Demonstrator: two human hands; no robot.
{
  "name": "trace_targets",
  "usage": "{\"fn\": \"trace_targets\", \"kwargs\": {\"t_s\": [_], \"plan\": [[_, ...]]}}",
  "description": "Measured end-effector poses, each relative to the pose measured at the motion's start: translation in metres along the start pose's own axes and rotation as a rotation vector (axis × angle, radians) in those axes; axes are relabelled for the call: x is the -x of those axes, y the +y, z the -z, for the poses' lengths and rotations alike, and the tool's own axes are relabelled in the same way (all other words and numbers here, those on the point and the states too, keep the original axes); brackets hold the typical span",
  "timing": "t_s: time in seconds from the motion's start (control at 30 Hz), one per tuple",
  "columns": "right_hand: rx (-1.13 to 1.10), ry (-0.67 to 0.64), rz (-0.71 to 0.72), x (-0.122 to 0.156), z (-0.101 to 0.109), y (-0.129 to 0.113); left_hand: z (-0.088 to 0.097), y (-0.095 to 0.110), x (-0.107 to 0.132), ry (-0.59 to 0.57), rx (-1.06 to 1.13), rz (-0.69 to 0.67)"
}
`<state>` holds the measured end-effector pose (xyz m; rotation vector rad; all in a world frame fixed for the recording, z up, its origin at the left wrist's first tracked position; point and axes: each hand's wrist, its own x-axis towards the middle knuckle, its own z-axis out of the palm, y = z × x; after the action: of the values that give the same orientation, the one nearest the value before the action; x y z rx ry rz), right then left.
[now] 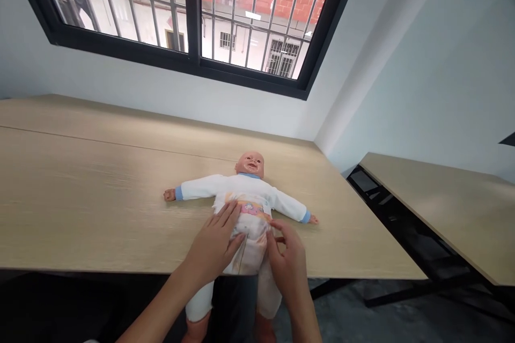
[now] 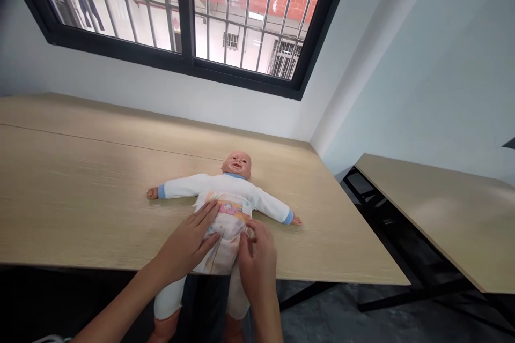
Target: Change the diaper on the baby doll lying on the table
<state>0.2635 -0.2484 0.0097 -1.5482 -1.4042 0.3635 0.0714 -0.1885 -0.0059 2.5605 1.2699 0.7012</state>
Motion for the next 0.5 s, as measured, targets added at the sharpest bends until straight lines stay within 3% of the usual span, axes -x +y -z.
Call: {"fn": "trace_targets", "kwargs": {"t_s": [0.07, 0.2, 0.27, 0.37, 0.5], "plan": [[0.072, 0.042, 0.027, -0.011, -0.005, 0.001, -0.002, 0.000, -0.001, 0.023, -0.009, -0.011], [0.167, -0.278, 0.122, -0.025, -0.015, -0.006, -0.002, 0.002, -0.003, 0.036, 0.008, 0.017], [0.133, -0.343, 0.126, -0.023, -0.010, -0.012, 0.002, 0.004, 0.000, 0.026, 0.052, 0.028], [-0.005, -0.173, 0.018, -0.003, 0.009, -0.017, 0.016, 0.005, 0.013, 0.031, 0.208, 0.055], [-0.158, -0.037, -0.240, 0.038, 0.023, -0.014, 0.034, 0.012, 0.045, 0.139, 0.390, 0.293]]}}
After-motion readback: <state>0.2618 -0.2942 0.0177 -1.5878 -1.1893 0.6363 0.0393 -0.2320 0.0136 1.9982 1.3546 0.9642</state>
